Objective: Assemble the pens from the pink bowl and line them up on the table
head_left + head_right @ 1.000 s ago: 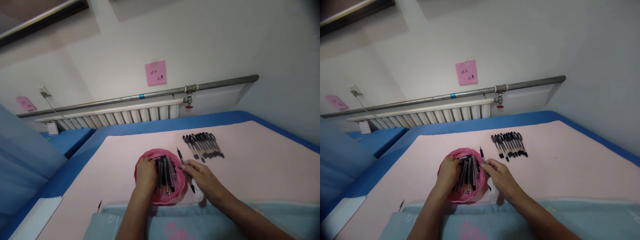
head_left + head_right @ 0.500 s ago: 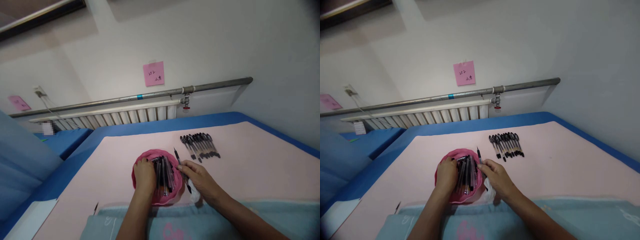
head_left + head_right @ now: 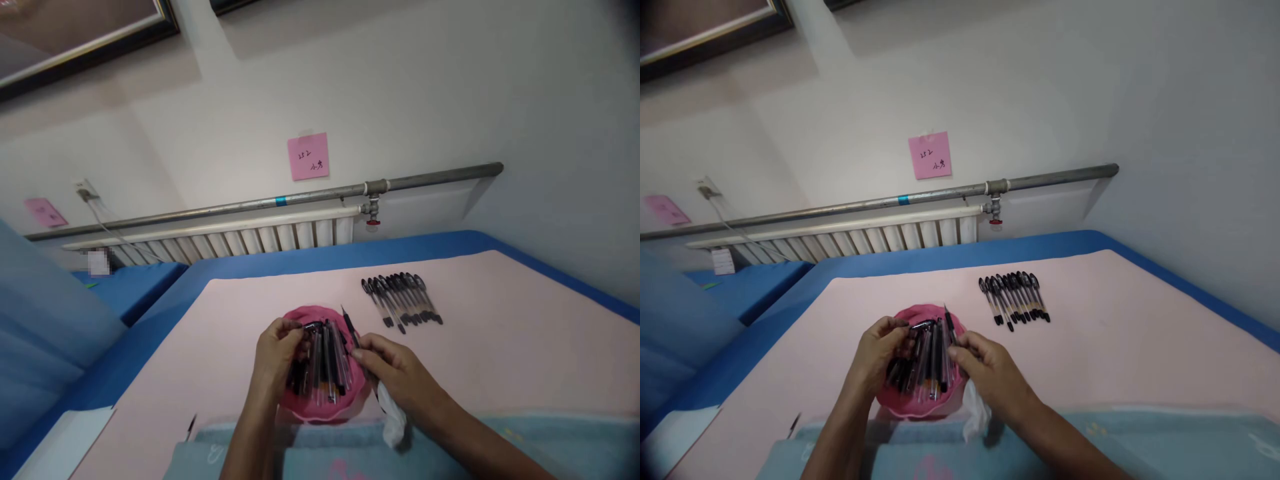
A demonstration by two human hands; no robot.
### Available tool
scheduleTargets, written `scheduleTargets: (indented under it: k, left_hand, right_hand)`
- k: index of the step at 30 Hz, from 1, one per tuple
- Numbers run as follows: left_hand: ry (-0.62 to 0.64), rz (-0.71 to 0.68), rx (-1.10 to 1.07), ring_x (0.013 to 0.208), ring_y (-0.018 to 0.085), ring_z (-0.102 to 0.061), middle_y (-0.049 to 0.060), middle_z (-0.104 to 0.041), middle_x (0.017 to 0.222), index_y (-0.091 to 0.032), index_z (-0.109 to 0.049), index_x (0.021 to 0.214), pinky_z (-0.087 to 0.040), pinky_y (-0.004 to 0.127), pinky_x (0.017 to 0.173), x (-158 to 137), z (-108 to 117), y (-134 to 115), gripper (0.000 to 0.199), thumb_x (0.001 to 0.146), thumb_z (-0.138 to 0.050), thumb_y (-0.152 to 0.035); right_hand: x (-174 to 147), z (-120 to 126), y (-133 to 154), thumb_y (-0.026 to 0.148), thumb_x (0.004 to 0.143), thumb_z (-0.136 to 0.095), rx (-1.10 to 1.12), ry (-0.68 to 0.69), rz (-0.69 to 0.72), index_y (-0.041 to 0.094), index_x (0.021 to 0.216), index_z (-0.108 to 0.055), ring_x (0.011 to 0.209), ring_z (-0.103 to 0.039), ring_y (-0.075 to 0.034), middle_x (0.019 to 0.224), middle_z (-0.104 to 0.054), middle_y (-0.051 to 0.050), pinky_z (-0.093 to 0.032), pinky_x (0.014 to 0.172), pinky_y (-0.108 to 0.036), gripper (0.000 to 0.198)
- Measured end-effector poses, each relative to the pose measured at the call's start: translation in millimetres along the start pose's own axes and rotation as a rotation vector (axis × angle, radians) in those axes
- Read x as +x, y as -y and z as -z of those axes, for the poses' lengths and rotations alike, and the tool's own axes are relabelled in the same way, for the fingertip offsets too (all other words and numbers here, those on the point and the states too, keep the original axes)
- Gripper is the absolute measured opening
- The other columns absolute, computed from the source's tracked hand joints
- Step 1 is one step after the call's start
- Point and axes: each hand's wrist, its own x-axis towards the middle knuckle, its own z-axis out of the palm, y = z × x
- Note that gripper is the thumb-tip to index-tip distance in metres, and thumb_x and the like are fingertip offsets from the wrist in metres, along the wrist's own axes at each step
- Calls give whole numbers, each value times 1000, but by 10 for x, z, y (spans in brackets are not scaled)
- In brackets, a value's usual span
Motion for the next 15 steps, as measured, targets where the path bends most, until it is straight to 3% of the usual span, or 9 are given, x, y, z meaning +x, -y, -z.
scheduleTargets:
  k: [2, 4, 15]
  left_hand:
    - [65, 87, -259, 56, 11, -58, 1, -63, 66, -16, -54, 74, -44, 22, 54, -25, 15, -32, 12, 65, -61, -17]
    - [105, 112, -375, 57, 11, -61, 2, -65, 67, -15, -54, 75, -47, 21, 55, -48, 17, -55, 17, 62, -65, -16]
    - [214, 162, -514, 58, 12, -63, 2, -66, 66, -14, -54, 69, -51, 21, 55, -105, -2, -89, 25, 58, -75, -20]
  right_hand:
    - [-56, -42, 46, 32, 79, -53, -11, 54, 6, 19, 69, -51, 56, -39, -10, 60, -42, 5, -32, 53, -23, 17]
    - [-97, -80, 76, 31, 79, -53, -27, 100, 4, 19, 70, -51, 54, -38, -10, 59, -42, 6, -32, 51, -22, 15]
    - [-134, -136, 88, 29, 78, -52, -154, 160, 36, 19, 69, -55, 57, -43, -11, 60, -49, 4, -35, 54, -22, 13]
